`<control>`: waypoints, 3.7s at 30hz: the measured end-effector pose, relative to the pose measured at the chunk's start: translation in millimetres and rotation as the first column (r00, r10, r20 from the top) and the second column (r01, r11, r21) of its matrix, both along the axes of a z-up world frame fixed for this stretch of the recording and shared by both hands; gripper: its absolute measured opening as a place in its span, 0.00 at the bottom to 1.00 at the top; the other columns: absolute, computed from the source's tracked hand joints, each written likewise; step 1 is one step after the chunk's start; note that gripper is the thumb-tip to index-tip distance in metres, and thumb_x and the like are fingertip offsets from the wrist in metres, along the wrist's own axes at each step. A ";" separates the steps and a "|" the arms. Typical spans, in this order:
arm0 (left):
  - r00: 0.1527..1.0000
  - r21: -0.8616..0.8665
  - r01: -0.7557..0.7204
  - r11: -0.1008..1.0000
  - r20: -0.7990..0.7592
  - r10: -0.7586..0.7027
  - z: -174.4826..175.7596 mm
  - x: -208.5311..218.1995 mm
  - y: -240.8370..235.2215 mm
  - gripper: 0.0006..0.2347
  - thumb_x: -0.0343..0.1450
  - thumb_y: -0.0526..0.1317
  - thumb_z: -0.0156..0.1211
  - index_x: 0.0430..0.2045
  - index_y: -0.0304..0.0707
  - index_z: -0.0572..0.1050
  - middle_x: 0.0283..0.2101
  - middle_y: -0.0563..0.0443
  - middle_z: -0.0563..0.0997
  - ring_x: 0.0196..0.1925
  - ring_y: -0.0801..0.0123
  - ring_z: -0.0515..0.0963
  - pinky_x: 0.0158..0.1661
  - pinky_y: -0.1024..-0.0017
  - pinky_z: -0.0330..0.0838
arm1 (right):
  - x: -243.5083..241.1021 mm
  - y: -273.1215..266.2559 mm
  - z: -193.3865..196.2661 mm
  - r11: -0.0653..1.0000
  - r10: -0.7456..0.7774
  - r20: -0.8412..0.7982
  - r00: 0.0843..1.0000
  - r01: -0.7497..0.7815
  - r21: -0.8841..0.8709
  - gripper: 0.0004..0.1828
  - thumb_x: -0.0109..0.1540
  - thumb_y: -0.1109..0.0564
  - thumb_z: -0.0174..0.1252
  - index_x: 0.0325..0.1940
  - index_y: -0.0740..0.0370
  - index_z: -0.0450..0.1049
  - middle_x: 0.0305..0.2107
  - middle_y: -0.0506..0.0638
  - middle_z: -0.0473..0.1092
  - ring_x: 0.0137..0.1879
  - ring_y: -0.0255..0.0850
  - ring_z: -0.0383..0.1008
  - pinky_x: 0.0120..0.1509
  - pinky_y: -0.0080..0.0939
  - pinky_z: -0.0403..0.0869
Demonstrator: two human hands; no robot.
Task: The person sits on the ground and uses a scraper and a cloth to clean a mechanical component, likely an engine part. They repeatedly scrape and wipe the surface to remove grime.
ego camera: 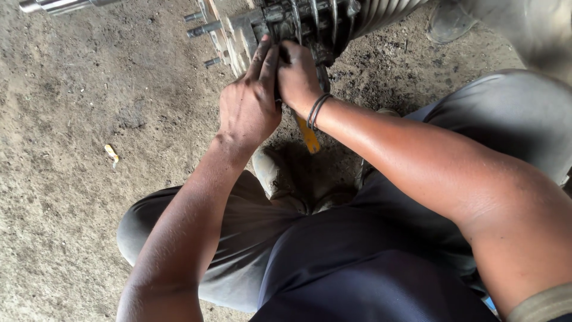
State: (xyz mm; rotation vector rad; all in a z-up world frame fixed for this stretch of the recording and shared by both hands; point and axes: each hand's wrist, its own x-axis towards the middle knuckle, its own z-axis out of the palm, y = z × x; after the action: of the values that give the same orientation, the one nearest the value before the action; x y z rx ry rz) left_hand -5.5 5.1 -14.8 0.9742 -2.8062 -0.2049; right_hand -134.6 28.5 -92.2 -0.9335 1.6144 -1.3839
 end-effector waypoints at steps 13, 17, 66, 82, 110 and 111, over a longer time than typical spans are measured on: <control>0.999 0.102 0.030 0.994 -0.048 -0.025 4.9 2.0 15.4 0.33 0.64 0.26 0.59 0.69 0.30 0.62 0.69 0.31 0.68 0.28 0.70 0.85 0.25 0.78 0.80 | -12.3 21.5 29.2 0.976 0.061 0.217 0.974 -0.104 0.193 0.13 0.64 0.67 0.45 0.45 0.66 0.76 0.36 0.54 0.76 0.36 0.38 0.78 0.40 0.40 0.81; 0.999 0.139 0.013 0.990 -0.052 -0.006 6.6 1.2 10.8 0.32 0.66 0.31 0.65 0.68 0.28 0.63 0.69 0.33 0.68 0.32 0.65 0.86 0.27 0.73 0.81 | -17.7 15.0 22.0 0.967 0.098 0.344 0.934 -0.170 0.187 0.11 0.65 0.65 0.44 0.39 0.67 0.75 0.33 0.53 0.74 0.36 0.39 0.76 0.41 0.42 0.82; 0.999 0.190 -0.008 0.982 -0.031 0.014 18.0 -1.3 -5.7 0.28 0.68 0.29 0.63 0.66 0.27 0.64 0.65 0.31 0.73 0.32 0.63 0.87 0.31 0.68 0.83 | -22.5 -5.9 44.5 0.909 0.055 0.460 0.886 -0.235 0.344 0.12 0.67 0.63 0.40 0.38 0.66 0.71 0.29 0.51 0.68 0.35 0.38 0.70 0.43 0.47 0.81; 0.994 -0.043 0.026 0.999 -0.103 -0.030 1.1 4.2 1.3 0.34 0.65 0.25 0.58 0.71 0.32 0.60 0.74 0.35 0.65 0.30 0.68 0.85 0.24 0.75 0.78 | -11.6 0.5 8.5 0.984 0.028 -0.295 0.955 -0.079 -0.160 0.06 0.69 0.65 0.51 0.44 0.66 0.74 0.34 0.53 0.78 0.39 0.41 0.81 0.44 0.39 0.80; 0.906 -0.030 -0.049 0.998 -0.422 0.032 28.5 60.9 -36.2 0.09 0.81 0.35 0.64 0.49 0.29 0.74 0.42 0.42 0.82 0.41 0.64 0.86 0.41 0.69 0.85 | 9.7 32.9 41.3 0.938 0.342 -0.234 0.910 -0.346 0.024 0.09 0.68 0.58 0.55 0.49 0.64 0.76 0.28 0.50 0.77 0.20 0.31 0.69 0.20 0.35 0.69; 0.917 -0.020 -0.007 1.000 -0.399 -0.001 27.3 58.8 -34.9 0.10 0.80 0.36 0.64 0.50 0.28 0.74 0.40 0.41 0.82 0.39 0.63 0.86 0.39 0.69 0.85 | 11.2 34.3 40.9 0.926 0.356 -0.293 0.888 -0.378 -0.021 0.09 0.67 0.59 0.55 0.49 0.64 0.77 0.29 0.50 0.78 0.20 0.32 0.69 0.21 0.34 0.69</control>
State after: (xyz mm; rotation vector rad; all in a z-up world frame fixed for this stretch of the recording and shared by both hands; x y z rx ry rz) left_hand 53.4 -29.7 12.5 0.8218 -2.4268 -0.3317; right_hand -123.3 62.7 -51.2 -1.4577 1.4916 -1.0885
